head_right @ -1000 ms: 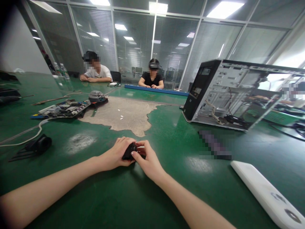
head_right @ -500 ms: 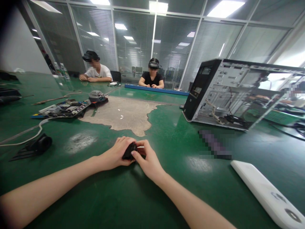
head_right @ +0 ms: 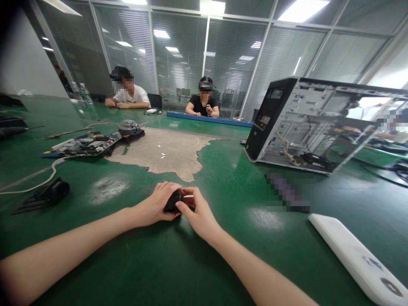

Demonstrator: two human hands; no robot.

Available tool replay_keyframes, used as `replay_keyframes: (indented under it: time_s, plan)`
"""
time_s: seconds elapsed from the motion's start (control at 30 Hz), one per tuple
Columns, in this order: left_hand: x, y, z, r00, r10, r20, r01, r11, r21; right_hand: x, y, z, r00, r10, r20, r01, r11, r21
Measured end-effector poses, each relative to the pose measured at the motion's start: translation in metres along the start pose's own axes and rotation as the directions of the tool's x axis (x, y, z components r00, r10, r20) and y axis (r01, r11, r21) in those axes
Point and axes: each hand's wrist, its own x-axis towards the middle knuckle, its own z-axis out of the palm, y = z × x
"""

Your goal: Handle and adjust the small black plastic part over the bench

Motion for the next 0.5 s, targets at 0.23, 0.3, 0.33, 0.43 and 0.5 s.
replay_keyframes:
  time_s: [0.23, 0.3, 0.33, 0.43, 0.5]
  plan:
    - [-0.0002, -0.0008, -0.0007, 1.0, 0.004, 0.002, -0.004, 1.0, -0.004, -0.0029, 0.0008, -0.0004, 0.998, -0.029, 0.051, 0.027, 0.999, 0.042]
    - [-0.0001, -0.0006, -0.0007, 1.0, 0.001, 0.0, -0.001, 1.0, -0.008, -0.0025, 0.002, -0.0001, 0.999, -0.031, 0.031, 0.029, 0.998, 0.06]
    - [0.0, -0.0004, -0.0007, 1.0, -0.001, 0.0, 0.001, 1.0, -0.01, -0.0021, 0.0024, -0.0001, 0.999, -0.026, 0.024, 0.025, 0.998, 0.061]
    - [0.0, 0.0, -0.0003, 1.0, -0.004, 0.005, 0.004, 1.0, -0.009, -0.001, 0.0022, -0.0004, 1.0, -0.015, 0.013, 0.015, 0.999, 0.031]
    - [-0.0001, 0.0002, -0.0001, 1.0, -0.004, 0.007, 0.004, 1.0, -0.005, -0.0007, 0.0011, -0.0008, 1.0, -0.01, 0.016, 0.01, 1.0, 0.001]
